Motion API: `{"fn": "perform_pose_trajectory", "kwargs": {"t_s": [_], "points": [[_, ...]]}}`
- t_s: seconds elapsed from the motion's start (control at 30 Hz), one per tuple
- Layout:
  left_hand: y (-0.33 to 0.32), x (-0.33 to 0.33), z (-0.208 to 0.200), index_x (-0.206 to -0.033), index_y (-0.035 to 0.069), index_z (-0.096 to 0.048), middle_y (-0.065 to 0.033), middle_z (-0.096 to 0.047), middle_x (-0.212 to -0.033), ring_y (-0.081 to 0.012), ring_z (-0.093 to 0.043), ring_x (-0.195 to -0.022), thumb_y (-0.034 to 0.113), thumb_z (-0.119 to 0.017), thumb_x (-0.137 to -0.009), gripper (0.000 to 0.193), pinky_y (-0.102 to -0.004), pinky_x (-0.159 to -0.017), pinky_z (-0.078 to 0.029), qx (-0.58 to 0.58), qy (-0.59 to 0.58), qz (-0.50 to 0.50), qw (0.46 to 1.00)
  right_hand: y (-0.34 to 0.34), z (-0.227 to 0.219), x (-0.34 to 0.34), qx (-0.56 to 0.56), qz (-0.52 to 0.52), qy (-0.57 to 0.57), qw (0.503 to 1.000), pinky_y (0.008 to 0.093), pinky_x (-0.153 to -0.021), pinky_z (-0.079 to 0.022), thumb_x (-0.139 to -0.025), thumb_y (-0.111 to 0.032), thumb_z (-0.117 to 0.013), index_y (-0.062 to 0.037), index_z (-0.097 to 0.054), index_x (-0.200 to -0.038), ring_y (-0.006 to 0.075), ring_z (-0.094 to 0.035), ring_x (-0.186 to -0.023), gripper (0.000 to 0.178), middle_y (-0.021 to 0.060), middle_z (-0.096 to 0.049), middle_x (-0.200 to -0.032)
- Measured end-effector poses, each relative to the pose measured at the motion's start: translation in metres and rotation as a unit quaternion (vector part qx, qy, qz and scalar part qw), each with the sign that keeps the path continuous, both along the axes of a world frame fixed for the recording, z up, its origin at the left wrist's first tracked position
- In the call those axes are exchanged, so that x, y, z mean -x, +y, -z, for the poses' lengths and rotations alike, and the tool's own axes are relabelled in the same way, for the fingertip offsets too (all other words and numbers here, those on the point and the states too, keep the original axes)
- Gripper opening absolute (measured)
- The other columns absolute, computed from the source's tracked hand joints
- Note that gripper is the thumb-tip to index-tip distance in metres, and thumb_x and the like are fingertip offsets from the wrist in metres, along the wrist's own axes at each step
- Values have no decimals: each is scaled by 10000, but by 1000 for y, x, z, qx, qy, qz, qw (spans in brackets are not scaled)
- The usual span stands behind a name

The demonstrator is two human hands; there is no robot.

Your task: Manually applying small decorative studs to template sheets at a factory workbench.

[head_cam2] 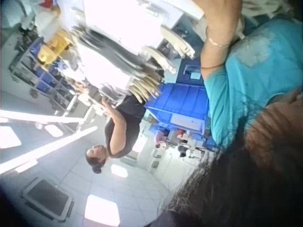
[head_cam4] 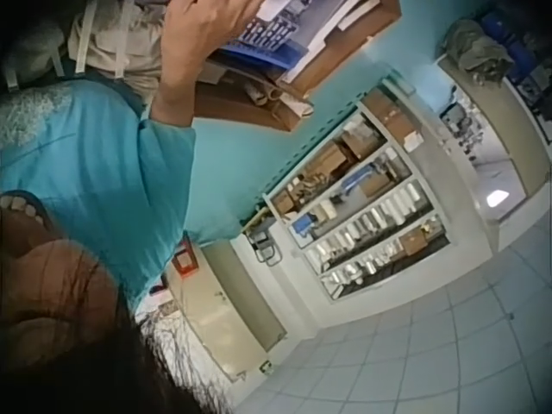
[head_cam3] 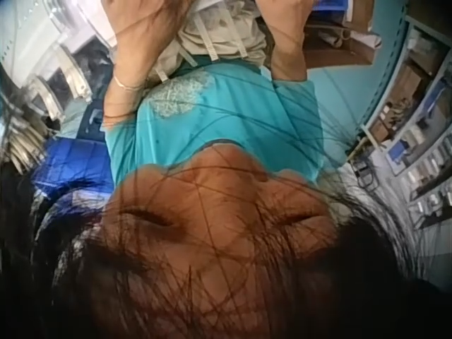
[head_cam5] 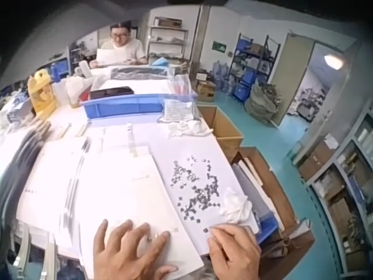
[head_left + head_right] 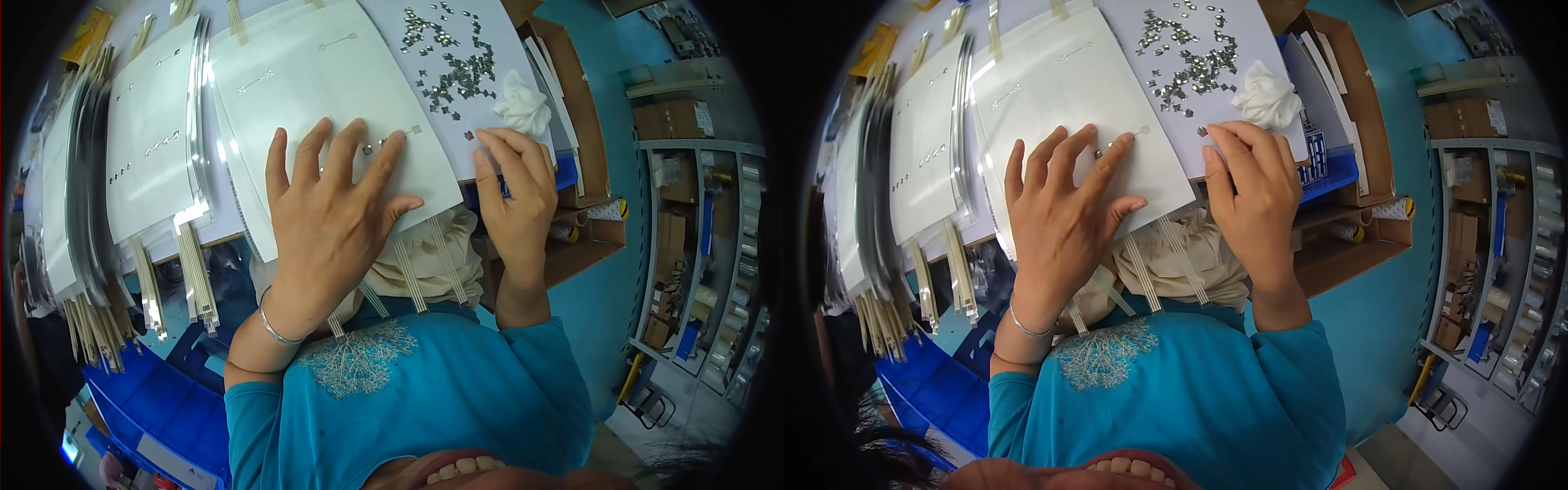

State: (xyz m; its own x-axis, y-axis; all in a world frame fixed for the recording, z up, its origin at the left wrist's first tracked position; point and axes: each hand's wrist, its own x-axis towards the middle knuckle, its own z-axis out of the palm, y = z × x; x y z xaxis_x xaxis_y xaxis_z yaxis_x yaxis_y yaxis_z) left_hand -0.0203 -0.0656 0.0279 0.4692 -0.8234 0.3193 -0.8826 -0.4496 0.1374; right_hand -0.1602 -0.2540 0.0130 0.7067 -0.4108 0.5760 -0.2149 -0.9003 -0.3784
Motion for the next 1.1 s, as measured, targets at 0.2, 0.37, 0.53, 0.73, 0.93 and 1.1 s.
{"fn": "perform_pose_trajectory", "kwargs": {"t_s": [0.2,0.37,0.53,0.73,0.93,1.1], "points": [[-6,-1,2,-1405,184,-729,-71,-658,-1440,-337,-577,-1390,495,-773,-933,567,-622,-1250,-326,26,-12,27,999,0,3,1,25,-8,23,999,391,-834,-565,-962,-40,-786,-3,-814,-1162,277,-693,-972,205,111,-762,-1163],[-7,-2,5,-1402,167,-727,-63,-655,-1461,-334,-576,-1406,459,-809,-910,577,-613,-1246,-346,51,31,31,998,-12,1,12,44,18,19,999,391,-829,-571,-979,-60,-782,-3,-815,-1161,273,-688,-953,193,108,-761,-1208],[-7,-4,7,-1405,162,-725,-67,-656,-1455,-328,-572,-1404,454,-822,-903,589,-612,-1245,-350,59,31,28,997,-8,-2,10,51,15,25,998,395,-852,-571,-983,-66,-778,-2,-811,-1169,276,-684,-986,200,112,-758,-1241],[-7,-7,7,-1441,133,-687,-66,-652,-1445,-323,-560,-1410,452,-817,-913,631,-611,-1244,-344,53,42,31,997,14,-4,-23,15,-59,3,998,434,-935,-567,-953,-62,-783,11,-809,-1170,324,-679,-1083,230,131,-746,-1278],[-7,-7,6,-1465,108,-650,-71,-647,-1456,-326,-554,-1416,448,-809,-910,670,-616,-1254,-322,57,58,36,996,27,0,-35,80,-42,31,995,438,-946,-535,-931,-49,-784,24,-798,-1148,329,-681,-1114,229,130,-743,-1250],[-7,-8,6,-1459,105,-648,-77,-645,-1459,-328,-556,-1415,448,-808,-908,668,-615,-1256,-320,59,58,41,996,33,-10,-38,85,-54,54,993,435,-946,-525,-919,-43,-787,25,-790,-1130,318,-683,-1122,222,123,-735,-1263]]}}
